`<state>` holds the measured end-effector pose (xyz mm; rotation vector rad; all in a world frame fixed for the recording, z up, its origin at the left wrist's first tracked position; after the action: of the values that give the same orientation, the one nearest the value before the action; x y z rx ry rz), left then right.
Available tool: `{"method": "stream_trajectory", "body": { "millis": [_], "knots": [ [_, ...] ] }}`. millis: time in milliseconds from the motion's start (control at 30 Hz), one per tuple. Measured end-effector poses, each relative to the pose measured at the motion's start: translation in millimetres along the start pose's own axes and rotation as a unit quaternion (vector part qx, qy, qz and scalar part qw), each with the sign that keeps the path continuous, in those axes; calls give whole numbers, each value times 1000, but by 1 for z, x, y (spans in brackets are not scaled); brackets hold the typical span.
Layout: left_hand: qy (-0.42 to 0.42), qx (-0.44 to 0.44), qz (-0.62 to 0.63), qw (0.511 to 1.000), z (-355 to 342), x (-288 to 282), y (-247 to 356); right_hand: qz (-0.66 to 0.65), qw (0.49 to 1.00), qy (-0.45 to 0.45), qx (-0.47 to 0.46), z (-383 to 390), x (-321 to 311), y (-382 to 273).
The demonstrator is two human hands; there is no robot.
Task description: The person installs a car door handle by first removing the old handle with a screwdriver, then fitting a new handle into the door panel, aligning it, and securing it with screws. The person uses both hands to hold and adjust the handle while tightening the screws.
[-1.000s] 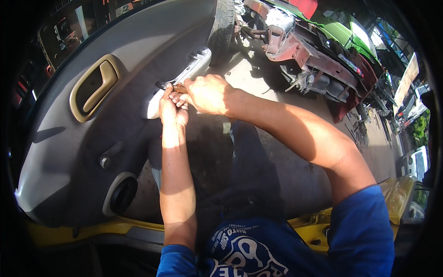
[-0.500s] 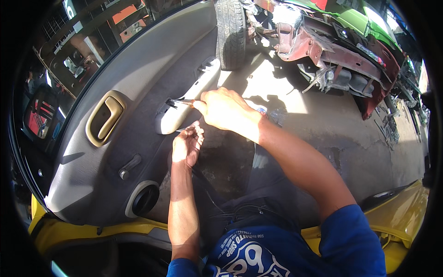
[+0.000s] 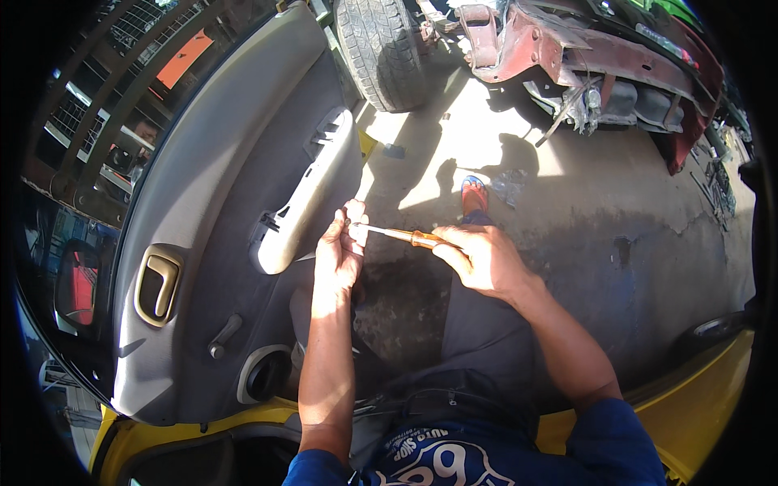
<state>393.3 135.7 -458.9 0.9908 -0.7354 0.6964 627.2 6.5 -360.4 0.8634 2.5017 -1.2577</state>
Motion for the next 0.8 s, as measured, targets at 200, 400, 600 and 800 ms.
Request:
{"method": "stream_trajectory", "body": {
  "millis": [200,400,600,800],
  "knots": [
    [39,30,-33,998,-17,3,-10,-12,999,31,22,6,4,11],
    [-12,43,-44,998,-17,22,-13,-9,987,-32,158,13,14,26],
    [-32,87,-133,987,-19,34,-11,60,991,57,104,19,8,11],
    [-50,51,-128,989,-26,44,-18,-44,986,94,129,19,19,5]
  ]
}}
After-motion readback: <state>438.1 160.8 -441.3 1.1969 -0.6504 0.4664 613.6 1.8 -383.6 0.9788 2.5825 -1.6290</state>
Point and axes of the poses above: each hand's wrist, its own z-axis away from the middle knuckle, its own x-axis out of the palm, y = z × x, the point moved 8 cm from there along -z, towards the middle knuckle, and after that the axes turned 14 degrees about y, right-handed, at the moved point
